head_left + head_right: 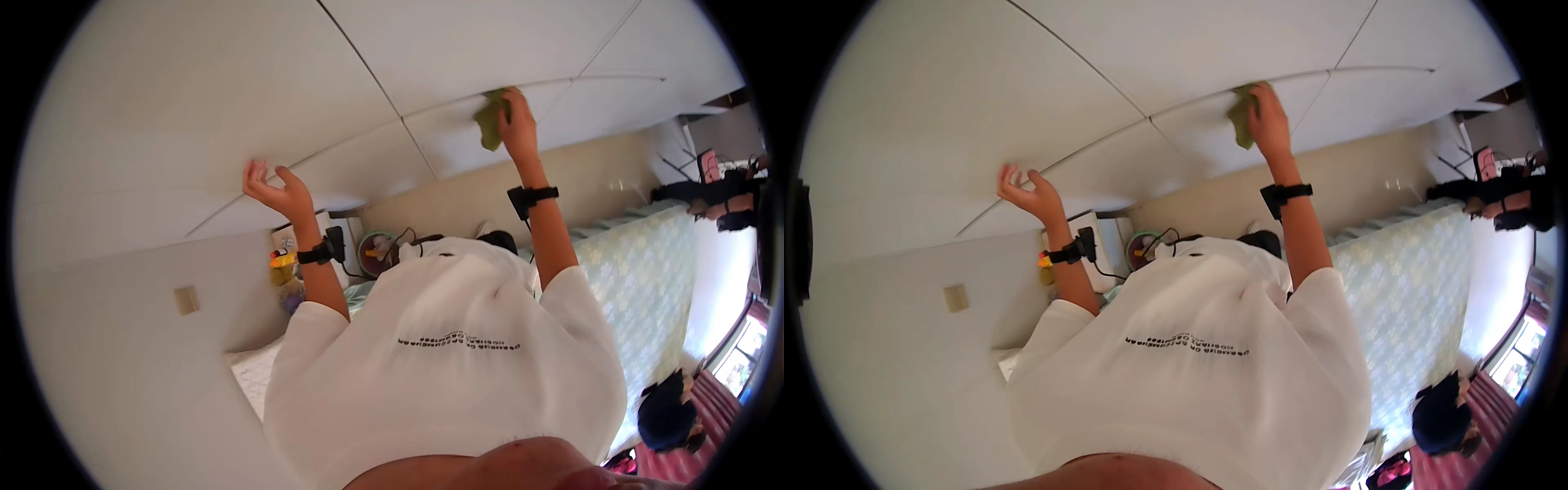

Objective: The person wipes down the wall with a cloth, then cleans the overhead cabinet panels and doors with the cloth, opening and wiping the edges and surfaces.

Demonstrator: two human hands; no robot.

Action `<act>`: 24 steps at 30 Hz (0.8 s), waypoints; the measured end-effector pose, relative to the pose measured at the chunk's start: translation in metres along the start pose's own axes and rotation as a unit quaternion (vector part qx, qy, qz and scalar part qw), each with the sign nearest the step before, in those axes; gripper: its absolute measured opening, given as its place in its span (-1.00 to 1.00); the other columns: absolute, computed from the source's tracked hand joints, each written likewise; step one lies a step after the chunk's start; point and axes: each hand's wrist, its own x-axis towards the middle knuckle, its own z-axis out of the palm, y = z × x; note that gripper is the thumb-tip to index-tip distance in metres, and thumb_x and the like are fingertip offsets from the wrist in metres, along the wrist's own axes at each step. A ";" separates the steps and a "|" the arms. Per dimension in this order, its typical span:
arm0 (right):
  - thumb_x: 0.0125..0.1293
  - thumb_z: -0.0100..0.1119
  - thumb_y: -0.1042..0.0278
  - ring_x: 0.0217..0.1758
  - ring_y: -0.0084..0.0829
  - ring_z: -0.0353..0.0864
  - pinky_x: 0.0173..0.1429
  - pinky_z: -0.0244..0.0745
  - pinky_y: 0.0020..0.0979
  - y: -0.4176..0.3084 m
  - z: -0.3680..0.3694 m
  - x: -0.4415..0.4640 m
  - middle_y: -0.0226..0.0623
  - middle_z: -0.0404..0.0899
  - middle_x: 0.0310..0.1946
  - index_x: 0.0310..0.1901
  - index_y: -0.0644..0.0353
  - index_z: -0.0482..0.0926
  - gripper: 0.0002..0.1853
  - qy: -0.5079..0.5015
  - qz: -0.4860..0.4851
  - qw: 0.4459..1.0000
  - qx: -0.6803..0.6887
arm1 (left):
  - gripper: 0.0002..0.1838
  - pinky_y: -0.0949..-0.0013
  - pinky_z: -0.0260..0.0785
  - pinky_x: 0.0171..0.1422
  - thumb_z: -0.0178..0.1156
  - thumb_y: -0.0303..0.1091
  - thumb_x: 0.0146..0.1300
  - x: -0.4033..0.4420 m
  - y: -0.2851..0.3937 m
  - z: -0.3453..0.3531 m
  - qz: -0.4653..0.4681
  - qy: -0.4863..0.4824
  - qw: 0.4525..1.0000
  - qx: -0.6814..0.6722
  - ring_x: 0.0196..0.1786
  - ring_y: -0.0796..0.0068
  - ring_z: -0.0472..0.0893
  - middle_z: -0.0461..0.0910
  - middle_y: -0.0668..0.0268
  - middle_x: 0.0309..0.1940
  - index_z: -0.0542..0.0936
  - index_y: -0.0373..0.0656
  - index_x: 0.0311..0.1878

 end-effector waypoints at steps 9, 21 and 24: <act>0.23 0.49 0.25 -0.16 -0.29 0.75 -0.09 0.63 -0.37 0.090 -0.169 0.096 -0.21 0.72 -0.11 -0.04 0.16 0.67 -0.68 0.223 -0.004 0.970 -0.099 | -0.57 0.03 0.14 0.48 0.22 -0.51 0.26 0.078 0.119 0.042 0.178 0.095 0.979 0.029 0.42 0.04 0.24 0.24 -0.01 0.41 0.50 -0.20 0.21; 0.28 0.40 0.13 -0.13 -0.05 0.62 -0.01 0.53 -0.13 0.056 -0.168 0.194 -0.02 0.60 -0.16 -0.07 0.31 0.53 -0.59 0.325 -0.143 0.927 -0.120 | -0.44 -0.24 -0.55 0.63 -0.03 -0.22 0.45 0.083 0.141 0.140 0.325 0.175 0.928 0.047 0.65 -0.21 -0.19 -0.06 -0.11 0.59 0.29 -0.29 0.44; 0.20 0.42 0.36 -0.21 -0.12 0.50 -0.09 0.41 -0.22 0.069 -0.111 0.143 -0.15 0.54 -0.23 -0.14 0.21 0.54 -0.72 0.292 -0.272 0.893 -0.208 | -0.39 -0.22 -0.58 0.63 -0.10 -0.18 0.47 0.082 0.143 0.140 0.305 0.173 0.935 0.048 0.68 -0.20 -0.25 -0.11 -0.11 0.62 0.24 -0.29 0.50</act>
